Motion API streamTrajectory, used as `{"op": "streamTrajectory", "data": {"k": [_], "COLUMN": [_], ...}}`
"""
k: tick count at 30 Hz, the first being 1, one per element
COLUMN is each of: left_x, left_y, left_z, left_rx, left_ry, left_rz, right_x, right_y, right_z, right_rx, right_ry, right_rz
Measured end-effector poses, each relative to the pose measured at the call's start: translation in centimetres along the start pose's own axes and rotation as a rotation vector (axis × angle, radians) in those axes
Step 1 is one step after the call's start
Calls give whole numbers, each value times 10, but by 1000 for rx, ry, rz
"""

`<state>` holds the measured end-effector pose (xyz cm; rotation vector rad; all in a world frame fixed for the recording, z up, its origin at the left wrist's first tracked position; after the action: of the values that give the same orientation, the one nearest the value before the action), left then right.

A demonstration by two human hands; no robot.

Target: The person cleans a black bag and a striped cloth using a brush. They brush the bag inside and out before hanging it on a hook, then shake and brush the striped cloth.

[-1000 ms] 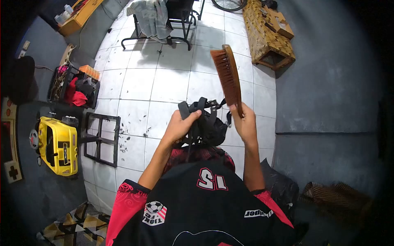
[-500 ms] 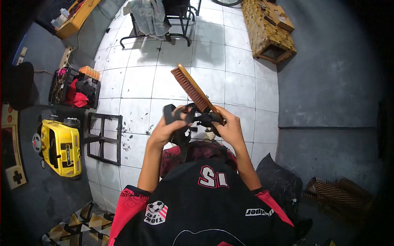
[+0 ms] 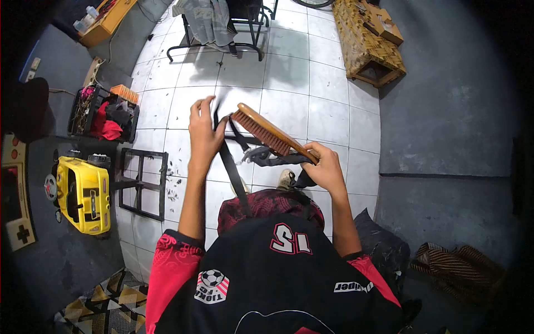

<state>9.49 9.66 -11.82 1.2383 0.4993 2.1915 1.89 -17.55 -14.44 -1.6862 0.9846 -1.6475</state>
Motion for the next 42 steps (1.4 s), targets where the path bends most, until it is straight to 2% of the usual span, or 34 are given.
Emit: {"op": "streamTrajectory", "data": {"k": [1,3,5,6,7,8,9,11,14,18,21,22,25,26,28,29,30,31,33,34,37,38,41,42], "left_x": [-2,-3,-17,-24,-36,-54,-69,-87,-95,-82,-77,-73,-60,-61,-65,-67,-68,-69,-67,-74,-69,-66,-56,-57], "left_y": [9,36,53,68,79,87,92,92,81,86,77,72,67,64,64,64,67,68,73,59,43,42,47,42], "left_z": [0,-4,-10,-18,-33,-52,-72,-96,-100,-90,-92,-92,-89,-90,-95,-97,-99,-100,-96,-98,-90,-89,-81,-82], "left_rx": [44,-2,-197,-173,-263,-192,-240,-113,-83,-95,-167,-152,-163,-192,-142,-116,-134,-77,38,38,426,455,596,594], "left_ry": [34,-44,-234,-417,-519,-757,-750,-601,-742,-869,-1024,-1122,-1120,-1046,-1149,-1200,-1163,-1163,-1155,-1026,-1188,-1167,-995,-982], "left_rz": [149,289,-47,-231,-333,-328,-320,-311,-370,-347,-444,-459,-533,-560,-496,-463,-426,-404,-358,-395,-347,-412,-545,-540], "right_x": [0,3,8,10,13,14,16,21,31,38,57,67,90,88,80,70,59,49,37,33,35,35,45,50], "right_y": [1,9,16,17,20,25,25,21,24,41,58,65,83,90,104,125,134,143,136,130,121,127,143,121], "right_z": [1,1,-2,-2,-3,-3,-5,-6,-11,-13,-8,-2,18,27,44,53,58,60,56,53,40,41,43,30], "right_rx": [-19,-117,-169,-166,-166,-156,-150,-130,-105,109,129,113,84,-27,-246,-215,-229,-244,-404,-480,-474,-380,-369,-500], "right_ry": [4,27,50,63,77,70,68,66,-2,-131,84,186,332,329,321,291,298,302,118,19,-71,-107,49,148], "right_rz": [3,-33,-22,11,42,10,17,30,47,-10,-544,-635,-667,-633,-562,-378,-238,-99,193,340,292,247,96,292]}}
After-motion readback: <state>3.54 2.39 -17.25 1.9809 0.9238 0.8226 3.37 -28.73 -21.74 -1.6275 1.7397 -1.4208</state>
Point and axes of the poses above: each hand's wrist, its own z-axis towards the middle knuckle, its own x-axis out of the back of the hand, y = z × x, the point moved 5 cm from there along z, towards the middle knuckle, and after that the axes turned 7 degrees about y, right-handed, at the moved point
